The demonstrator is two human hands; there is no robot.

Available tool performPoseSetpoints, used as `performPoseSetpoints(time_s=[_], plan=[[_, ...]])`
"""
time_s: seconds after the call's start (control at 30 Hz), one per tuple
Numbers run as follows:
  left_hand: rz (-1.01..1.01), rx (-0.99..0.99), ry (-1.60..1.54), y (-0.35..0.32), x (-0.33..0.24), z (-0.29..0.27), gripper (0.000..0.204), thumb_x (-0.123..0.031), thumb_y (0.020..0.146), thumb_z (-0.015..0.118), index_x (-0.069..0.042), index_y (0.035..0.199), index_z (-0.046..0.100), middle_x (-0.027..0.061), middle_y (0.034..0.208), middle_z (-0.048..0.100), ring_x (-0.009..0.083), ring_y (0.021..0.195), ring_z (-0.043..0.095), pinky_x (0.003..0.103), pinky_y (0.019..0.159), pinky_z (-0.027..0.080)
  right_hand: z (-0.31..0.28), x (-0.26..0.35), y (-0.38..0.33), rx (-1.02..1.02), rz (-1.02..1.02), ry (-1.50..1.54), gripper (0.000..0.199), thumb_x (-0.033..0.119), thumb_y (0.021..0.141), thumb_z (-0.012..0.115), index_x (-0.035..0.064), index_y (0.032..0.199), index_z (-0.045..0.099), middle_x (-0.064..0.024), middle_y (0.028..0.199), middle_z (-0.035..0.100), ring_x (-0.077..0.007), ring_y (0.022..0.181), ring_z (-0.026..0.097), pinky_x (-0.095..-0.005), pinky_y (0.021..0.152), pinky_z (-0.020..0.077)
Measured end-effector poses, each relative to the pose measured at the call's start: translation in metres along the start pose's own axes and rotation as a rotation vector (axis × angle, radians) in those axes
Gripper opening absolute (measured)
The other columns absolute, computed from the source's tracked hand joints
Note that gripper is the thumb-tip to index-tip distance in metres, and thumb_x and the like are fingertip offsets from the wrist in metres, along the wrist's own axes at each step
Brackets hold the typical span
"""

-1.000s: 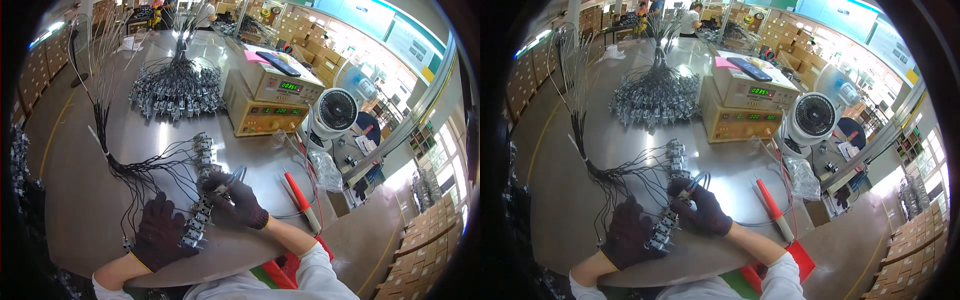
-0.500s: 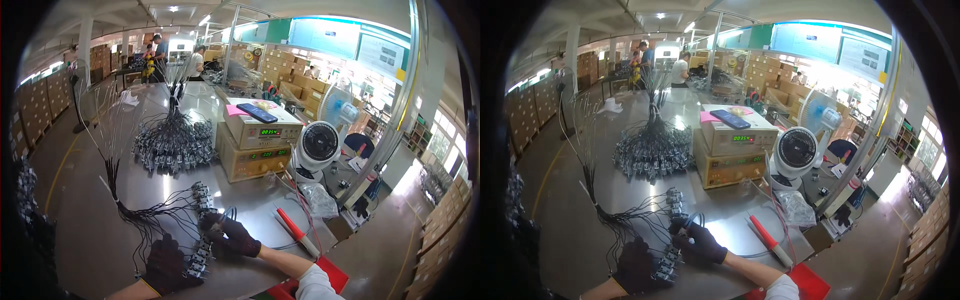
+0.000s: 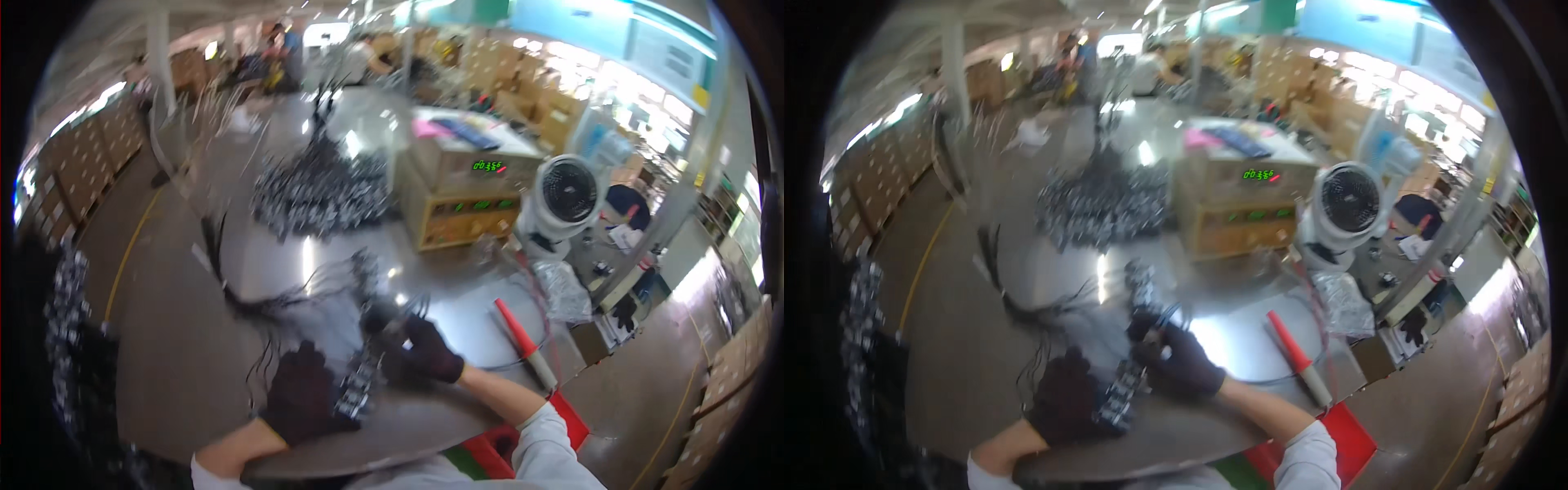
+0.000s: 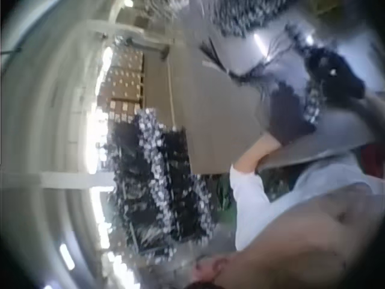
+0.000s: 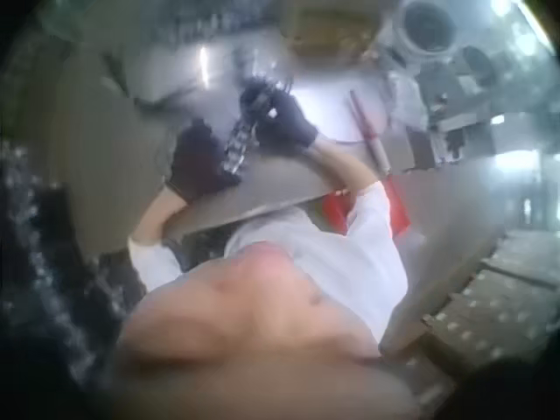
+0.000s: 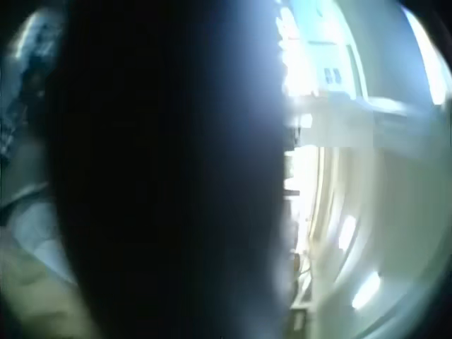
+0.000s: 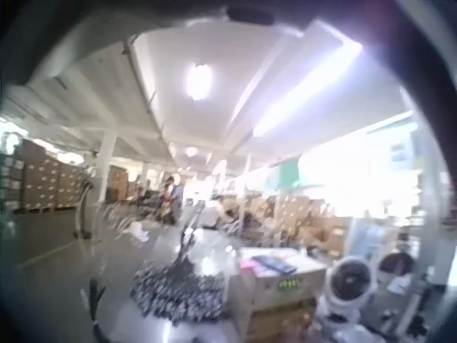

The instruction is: Manually testing and organizing electronics wire harness components at a workstation.

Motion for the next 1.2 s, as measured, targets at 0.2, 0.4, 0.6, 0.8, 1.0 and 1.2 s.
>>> performPoseSetpoints(time_s=[0.2,0.4,0.6,0.8,1.0,1.2], plan=[[-0.012,-0.043,-0.032,0.011,0.003,-0.001,0.093,-0.075,0.072,0.075,0.003,0.123,0.073,0.0258,0.146,0.055,0.0434,0.148,0.039,0.051,0.118,0.033,-0.014,-0.022,0.009,-0.023,-0.030,0.041,0.044,0.015,0.102,0.070,-0.0023,0.141,0.058,-0.0095,0.120,0.074,-0.0167,0.113,0.068,-0.0366,0.101,0.0546],[-0.087,0.045,0.042,0.019,0.002,0.024,0.108,-0.078,0.072,0.068,0.007,0.136,0.059,0.0307,0.151,0.050,0.0476,0.153,0.035,0.061,0.123,0.028,-0.006,-0.019,0.015,-0.062,-0.044,0.191,0.045,0.013,0.104,0.067,-0.0016,0.145,0.054,-0.0114,0.124,0.073,-0.0178,0.114,0.068,-0.0369,0.104,0.0533],[-0.082,-0.082,0.002,0.014,-0.004,0.016,0.099,-0.073,0.075,0.067,0.009,0.130,0.065,0.0299,0.150,0.051,0.0474,0.153,0.035,0.058,0.125,0.029,-0.012,-0.009,0.022,-0.042,-0.162,-0.012,0.047,0.028,0.104,0.070,-0.0023,0.139,0.059,-0.0123,0.121,0.075,-0.0196,0.114,0.068,-0.0391,0.108,0.0507],[-0.091,-0.106,0.001,0.014,-0.004,0.016,0.099,-0.074,0.076,0.071,0.009,0.130,0.066,0.0290,0.150,0.052,0.0462,0.154,0.034,0.057,0.126,0.027,-0.010,-0.015,0.022,-0.060,-0.061,0.131,0.044,0.030,0.105,0.069,-0.0020,0.135,0.063,-0.0130,0.120,0.075,-0.0204,0.115,0.068,-0.0390,0.106,0.0521],[-0.082,-0.059,-0.008,0.018,-0.005,0.013,0.099,-0.072,0.076,0.074,0.009,0.132,0.064,0.0279,0.153,0.050,0.0462,0.155,0.032,0.057,0.127,0.027,-0.017,-0.004,0.011,-0.207,-0.105,0.067,0.029,0.014,0.104,0.066,-0.0057,0.124,0.071,-0.0138,0.116,0.077,-0.0213,0.107,0.071,-0.0370,0.096,0.0573],[-0.101,-0.064,-0.024,0.017,-0.006,0.011,0.098,-0.069,0.076,0.077,0.009,0.133,0.063,0.0280,0.154,0.049,0.0462,0.155,0.032,0.057,0.127,0.026,-0.016,0.002,-0.007,-0.218,-0.077,0.104,0.026,0.013,0.103,0.067,-0.0061,0.119,0.073,-0.0143,0.115,0.077,-0.0215,0.106,0.071,-0.0364,0.093,0.0582]])
Point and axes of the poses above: each hand's wrist, its own y-axis towards the middle knuckle, its own z-axis out of the palm, x = y × z, the point moved 6 cm from there along y, towards the middle knuckle
